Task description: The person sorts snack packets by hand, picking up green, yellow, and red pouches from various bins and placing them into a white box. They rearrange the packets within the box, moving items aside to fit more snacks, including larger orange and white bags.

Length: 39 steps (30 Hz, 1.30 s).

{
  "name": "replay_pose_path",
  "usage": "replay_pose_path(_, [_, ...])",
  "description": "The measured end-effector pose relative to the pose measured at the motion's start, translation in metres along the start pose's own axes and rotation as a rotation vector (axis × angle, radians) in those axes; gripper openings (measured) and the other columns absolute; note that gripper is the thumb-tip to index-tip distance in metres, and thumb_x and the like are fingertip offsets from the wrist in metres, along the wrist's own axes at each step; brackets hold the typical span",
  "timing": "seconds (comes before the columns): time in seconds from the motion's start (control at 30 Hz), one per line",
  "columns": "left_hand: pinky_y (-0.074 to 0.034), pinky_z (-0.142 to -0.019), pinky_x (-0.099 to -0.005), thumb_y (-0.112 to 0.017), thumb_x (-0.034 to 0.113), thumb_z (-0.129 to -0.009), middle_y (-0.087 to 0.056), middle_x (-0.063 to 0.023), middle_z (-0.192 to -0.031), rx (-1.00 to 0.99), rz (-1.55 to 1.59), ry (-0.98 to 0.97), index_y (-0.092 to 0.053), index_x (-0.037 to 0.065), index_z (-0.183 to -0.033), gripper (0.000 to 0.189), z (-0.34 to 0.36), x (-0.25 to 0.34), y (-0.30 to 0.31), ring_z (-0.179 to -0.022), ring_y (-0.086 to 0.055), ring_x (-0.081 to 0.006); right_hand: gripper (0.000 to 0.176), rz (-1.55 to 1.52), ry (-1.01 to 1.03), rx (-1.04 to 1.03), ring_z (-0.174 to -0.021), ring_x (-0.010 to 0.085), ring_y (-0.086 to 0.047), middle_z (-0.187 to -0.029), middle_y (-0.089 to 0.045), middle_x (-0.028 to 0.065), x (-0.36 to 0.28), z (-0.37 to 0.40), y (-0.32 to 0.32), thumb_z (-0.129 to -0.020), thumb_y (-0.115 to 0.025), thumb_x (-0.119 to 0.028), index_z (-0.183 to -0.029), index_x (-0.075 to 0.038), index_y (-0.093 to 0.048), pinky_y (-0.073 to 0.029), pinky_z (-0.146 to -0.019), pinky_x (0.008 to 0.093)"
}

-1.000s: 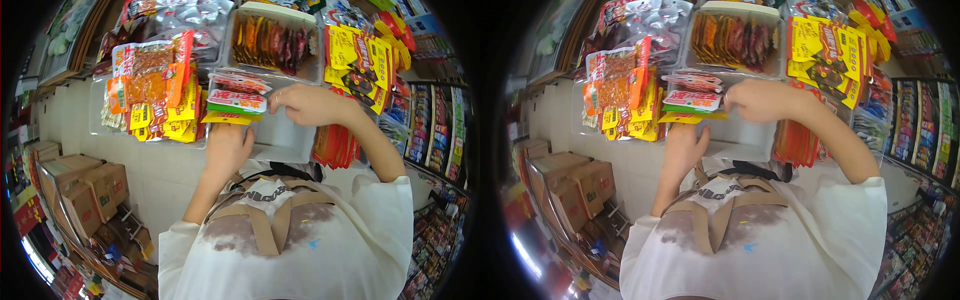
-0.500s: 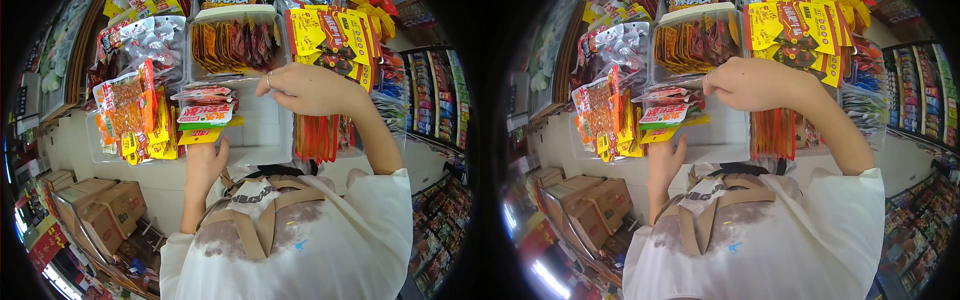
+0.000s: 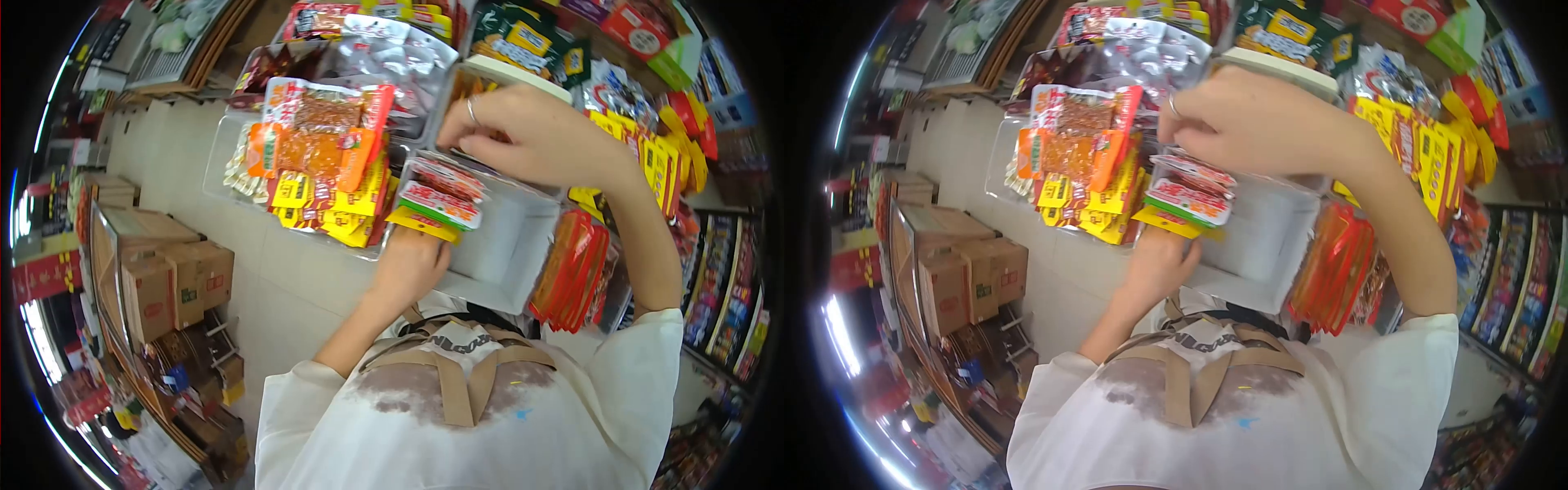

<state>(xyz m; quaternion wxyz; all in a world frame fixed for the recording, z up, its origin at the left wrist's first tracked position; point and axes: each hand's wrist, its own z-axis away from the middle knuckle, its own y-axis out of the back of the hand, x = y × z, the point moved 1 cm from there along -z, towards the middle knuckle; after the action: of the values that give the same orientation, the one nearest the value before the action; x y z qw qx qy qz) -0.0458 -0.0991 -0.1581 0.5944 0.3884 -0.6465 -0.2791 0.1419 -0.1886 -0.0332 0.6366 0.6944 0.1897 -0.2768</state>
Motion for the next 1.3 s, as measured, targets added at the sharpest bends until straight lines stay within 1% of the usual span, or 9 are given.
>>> replay_pose_path(0.23, [-0.045, -0.069, -0.0431, -0.058, 0.012, -0.073, -0.057, -0.0167, -0.078, 0.027, 0.023, -0.059, -0.058, 0.002, -0.082, 0.013, 0.002, -0.004, -0.001, -0.075, -0.054, -0.035, 0.024, 0.125, -0.008, 0.19, -0.073, 0.0247, -0.063, -0.083, -0.064, 0.0138, 0.034, -0.118, -0.029, -0.079, -0.056, -0.023, -0.09, -0.002, -0.06, -0.049, -0.067, 0.0339])
replay_pose_path(0.33, [-0.044, -0.07, -0.0436, -0.057, 0.014, -0.075, -0.057, -0.0168, -0.079, -0.025, 0.034, -0.033, -0.059, 0.003, -0.084, 0.014, 0.003, -0.004, 0.001, -0.076, -0.055, -0.0348, 0.027, 0.283, -0.221, 0.127, -0.073, 0.0254, -0.063, -0.082, -0.064, 0.015, 0.034, -0.158, -0.042, -0.078, -0.056, -0.026, -0.089, -0.002, -0.059, -0.049, -0.068, 0.0354])
replay_pose_path(0.4, [-0.042, -0.072, -0.0443, -0.056, 0.016, -0.077, -0.058, -0.0171, -0.08, -0.061, 0.044, -0.013, -0.06, 0.004, -0.087, 0.016, 0.003, -0.004, 0.001, -0.078, -0.055, -0.0348, 0.034, 0.364, -0.294, -0.125, -0.075, 0.0265, -0.062, -0.081, -0.063, 0.0154, 0.043, -0.181, -0.05, -0.077, -0.058, -0.033, -0.089, -0.001, -0.058, -0.049, -0.069, 0.0369])
replay_pose_path(0.53, [-0.044, -0.069, -0.0434, -0.056, 0.015, -0.076, -0.057, -0.0164, -0.077, -0.017, 0.059, -0.029, -0.059, 0.004, -0.084, 0.014, 0.003, -0.004, 0.0, -0.075, -0.055, -0.0343, 0.038, 0.346, -0.264, -0.046, -0.082, 0.0302, -0.062, -0.082, -0.064, 0.0141, 0.06, -0.194, -0.065, -0.071, -0.059, -0.035, -0.09, -0.003, -0.063, -0.05, -0.074, 0.0407])
replay_pose_path(0.6, [-0.045, -0.068, -0.0427, -0.056, 0.014, -0.075, -0.057, -0.0162, -0.076, 0.001, 0.066, -0.046, -0.057, 0.003, -0.08, 0.012, 0.003, -0.004, 0.0, -0.074, -0.054, -0.0343, 0.049, 0.269, 0.024, 0.329, -0.092, 0.0307, -0.059, -0.094, -0.062, 0.0156, 0.063, -0.195, -0.07, -0.071, -0.06, -0.045, -0.096, -0.003, -0.062, -0.048, -0.08, 0.0394])
replay_pose_path(0.7, [-0.044, -0.07, -0.0428, -0.056, 0.015, -0.075, -0.057, -0.0162, -0.076, -0.007, 0.057, -0.057, -0.057, 0.003, -0.08, 0.013, 0.002, -0.004, 0.001, -0.074, -0.054, -0.0345, 0.053, 0.394, -0.09, 0.186, -0.088, 0.0291, -0.06, -0.098, -0.06, 0.0175, 0.06, -0.203, -0.075, -0.072, -0.062, -0.048, -0.097, -0.002, -0.06, -0.047, -0.077, 0.0358])
replay_pose_path(1.03, [-0.044, -0.069, -0.0425, -0.059, 0.016, -0.077, -0.059, -0.016, -0.079, 0.015, 0.034, -0.072, -0.061, 0.003, -0.089, 0.018, 0.004, -0.005, -0.002, -0.073, -0.056, -0.0327, 0.037, 0.198, -0.04, 0.248, -0.091, 0.03, -0.059, -0.095, -0.061, 0.0195, 0.057, -0.219, -0.084, -0.075, -0.057, -0.038, -0.093, -0.005, -0.06, -0.044, -0.083, 0.0427])
replay_pose_path(1.2, [-0.044, -0.068, -0.0424, -0.059, 0.017, -0.077, -0.059, -0.0157, -0.079, 0.026, 0.035, -0.076, -0.061, 0.004, -0.088, 0.017, 0.003, -0.004, -0.001, -0.073, -0.056, -0.0327, 0.029, 0.083, -0.125, 0.384, -0.073, 0.0204, -0.06, -0.081, -0.062, 0.0097, 0.061, -0.199, -0.053, -0.081, -0.055, -0.031, -0.097, -0.007, -0.056, -0.047, -0.066, 0.0338])
replay_pose_path(1.3, [-0.043, -0.068, -0.043, -0.058, 0.017, -0.077, -0.059, -0.0152, -0.079, -0.016, 0.051, -0.066, -0.061, 0.005, -0.088, 0.016, 0.004, -0.006, -0.003, -0.073, -0.056, -0.0328, 0.017, 0.143, -0.151, 0.44, -0.078, 0.0246, -0.06, -0.085, -0.061, 0.0109, 0.038, -0.158, -0.009, -0.087, -0.048, -0.019, -0.094, -0.005, -0.051, -0.045, -0.067, 0.0418])
